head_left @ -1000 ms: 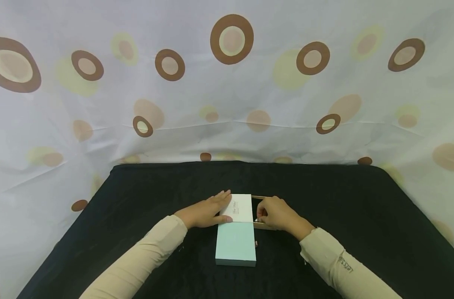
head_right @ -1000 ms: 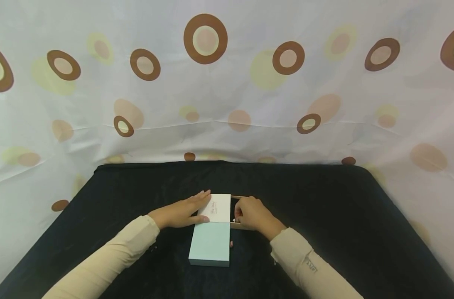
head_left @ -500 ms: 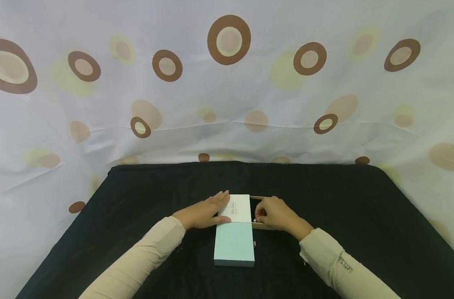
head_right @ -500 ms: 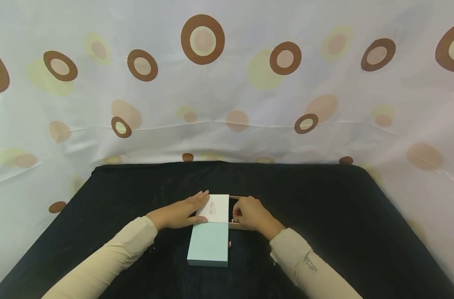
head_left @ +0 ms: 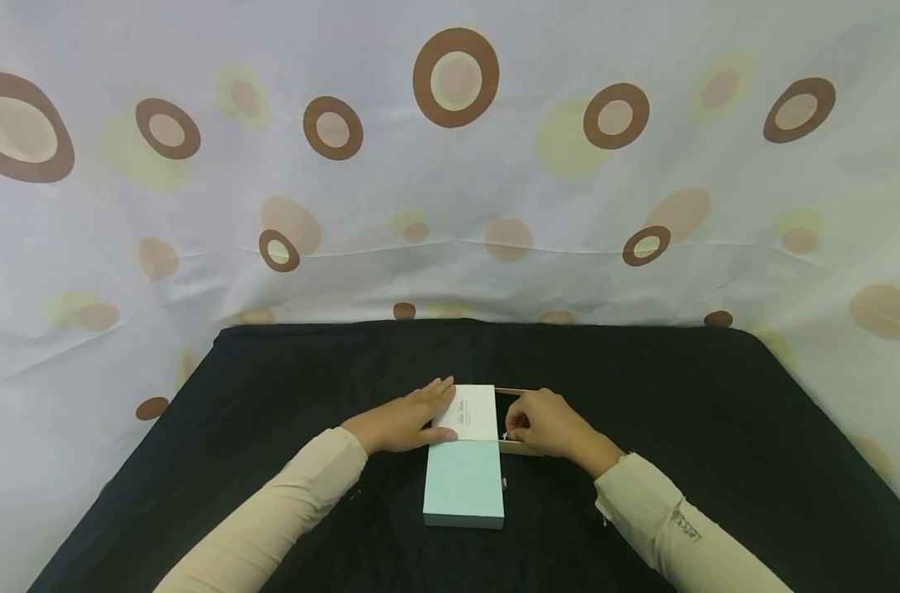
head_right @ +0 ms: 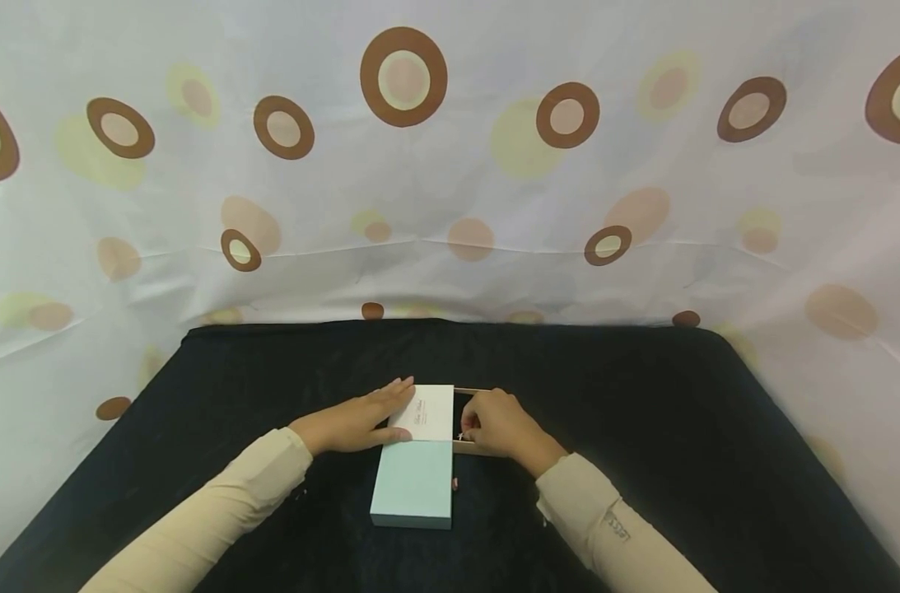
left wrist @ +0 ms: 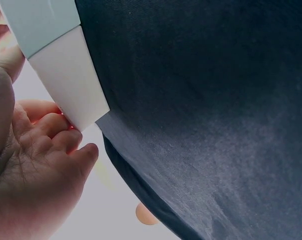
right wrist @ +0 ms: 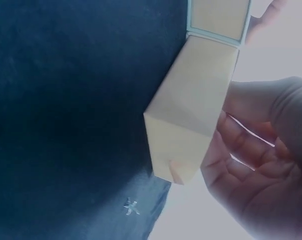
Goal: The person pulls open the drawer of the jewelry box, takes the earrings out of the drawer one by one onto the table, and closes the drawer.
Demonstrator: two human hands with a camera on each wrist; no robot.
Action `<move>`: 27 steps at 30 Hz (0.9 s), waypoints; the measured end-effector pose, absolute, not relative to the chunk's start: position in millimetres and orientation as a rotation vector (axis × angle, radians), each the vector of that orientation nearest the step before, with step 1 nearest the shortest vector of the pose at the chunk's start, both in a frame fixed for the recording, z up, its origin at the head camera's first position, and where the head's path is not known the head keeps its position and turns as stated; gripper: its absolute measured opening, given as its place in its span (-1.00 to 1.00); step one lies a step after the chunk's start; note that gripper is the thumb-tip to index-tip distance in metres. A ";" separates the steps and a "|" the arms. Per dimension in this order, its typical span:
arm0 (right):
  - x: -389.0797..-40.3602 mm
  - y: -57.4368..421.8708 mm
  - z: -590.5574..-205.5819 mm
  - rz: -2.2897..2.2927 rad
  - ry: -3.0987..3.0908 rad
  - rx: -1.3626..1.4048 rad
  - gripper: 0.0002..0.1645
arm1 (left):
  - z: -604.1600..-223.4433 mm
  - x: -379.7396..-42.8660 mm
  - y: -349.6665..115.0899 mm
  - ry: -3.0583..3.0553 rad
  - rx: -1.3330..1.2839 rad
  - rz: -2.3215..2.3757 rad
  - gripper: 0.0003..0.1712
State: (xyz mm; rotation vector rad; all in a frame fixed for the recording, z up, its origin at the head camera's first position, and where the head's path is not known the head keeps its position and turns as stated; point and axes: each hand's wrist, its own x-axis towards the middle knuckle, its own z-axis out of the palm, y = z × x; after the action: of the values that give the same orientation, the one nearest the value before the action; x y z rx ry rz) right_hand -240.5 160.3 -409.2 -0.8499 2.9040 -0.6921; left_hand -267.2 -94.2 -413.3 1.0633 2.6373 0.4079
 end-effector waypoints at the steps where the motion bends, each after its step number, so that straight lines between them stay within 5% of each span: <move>1: -240.1 160.1 -408.7 -0.685 2.904 -0.843 -0.75 | -413.2 -267.0 -94.2 2.636 1.065 0.408 -0.09; 12: -240.4 158.5 -409.2 -0.699 2.922 -0.812 -0.87 | -414.1 -267.2 -94.2 2.634 1.068 0.426 -0.10; 27: -239.8 155.9 -412.8 -0.614 2.946 -0.805 -0.78 | -412.2 -266.4 -94.3 2.629 1.074 0.421 -0.10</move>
State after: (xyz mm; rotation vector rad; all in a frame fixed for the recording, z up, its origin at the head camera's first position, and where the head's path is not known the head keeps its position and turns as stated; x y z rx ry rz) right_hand -239.8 155.9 -412.8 -0.8045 2.9459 -0.6137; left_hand -266.4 -94.3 -412.2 1.0742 2.6291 0.4207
